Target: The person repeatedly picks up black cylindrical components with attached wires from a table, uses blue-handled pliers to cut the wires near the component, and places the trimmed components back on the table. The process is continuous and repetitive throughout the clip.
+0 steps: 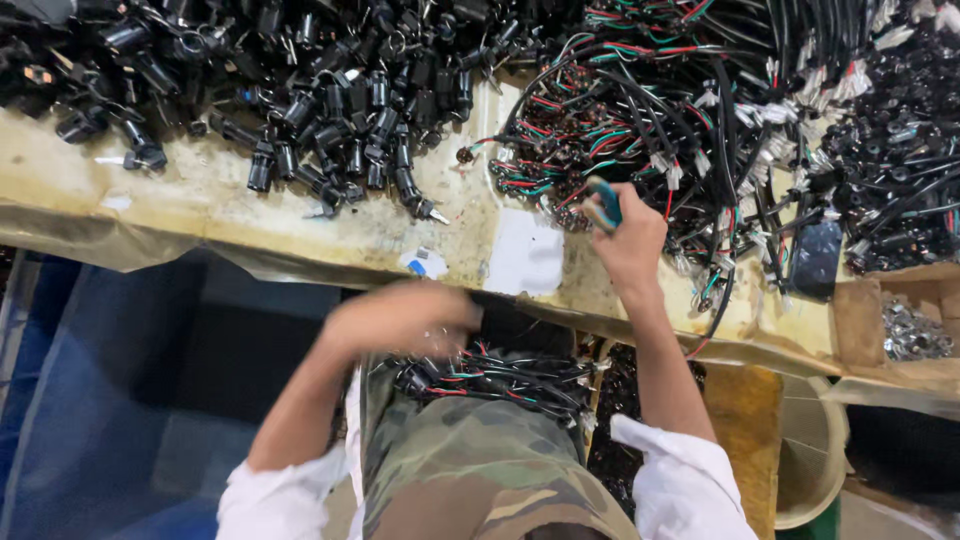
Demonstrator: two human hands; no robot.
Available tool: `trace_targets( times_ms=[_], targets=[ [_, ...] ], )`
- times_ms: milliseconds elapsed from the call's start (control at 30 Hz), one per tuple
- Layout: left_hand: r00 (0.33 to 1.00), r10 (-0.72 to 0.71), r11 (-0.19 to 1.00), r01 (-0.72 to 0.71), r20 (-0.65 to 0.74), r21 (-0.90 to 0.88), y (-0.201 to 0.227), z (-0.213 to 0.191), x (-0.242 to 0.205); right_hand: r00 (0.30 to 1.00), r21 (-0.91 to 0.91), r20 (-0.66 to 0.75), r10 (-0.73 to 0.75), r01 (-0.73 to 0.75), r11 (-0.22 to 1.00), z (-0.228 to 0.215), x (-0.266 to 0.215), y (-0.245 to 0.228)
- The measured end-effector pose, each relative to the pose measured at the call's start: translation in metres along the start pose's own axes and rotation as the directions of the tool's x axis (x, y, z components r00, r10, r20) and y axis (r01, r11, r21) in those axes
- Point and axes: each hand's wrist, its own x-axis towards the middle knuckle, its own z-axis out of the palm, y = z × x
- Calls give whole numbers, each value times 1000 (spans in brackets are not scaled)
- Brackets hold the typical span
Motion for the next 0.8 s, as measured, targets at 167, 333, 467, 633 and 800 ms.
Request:
trace_targets(
  times_ms=[167, 333, 467, 633, 800],
  targets=[
    [467, 93, 758, 539, -879, 366, -59, -110, 100, 953, 90, 288, -89, 66, 994, -24, 2, 9],
    [413, -122, 639, 728, -902, 248, -105, -122, 157, 936, 2, 343, -80, 84, 996, -33, 3, 24],
    [540, -167, 665, 679, -825, 311, -111, -97, 137, 909, 175, 374, -183, 124, 977, -33, 5, 33],
    [626, -141, 721, 596, -767, 353, -79, -96, 107, 860, 482, 414, 299, -486, 729, -38, 18, 37],
    [495, -82, 682, 661, -865, 314, -79, -134, 143, 900, 634, 382, 208, -420, 649, -25, 1, 8]
  ],
)
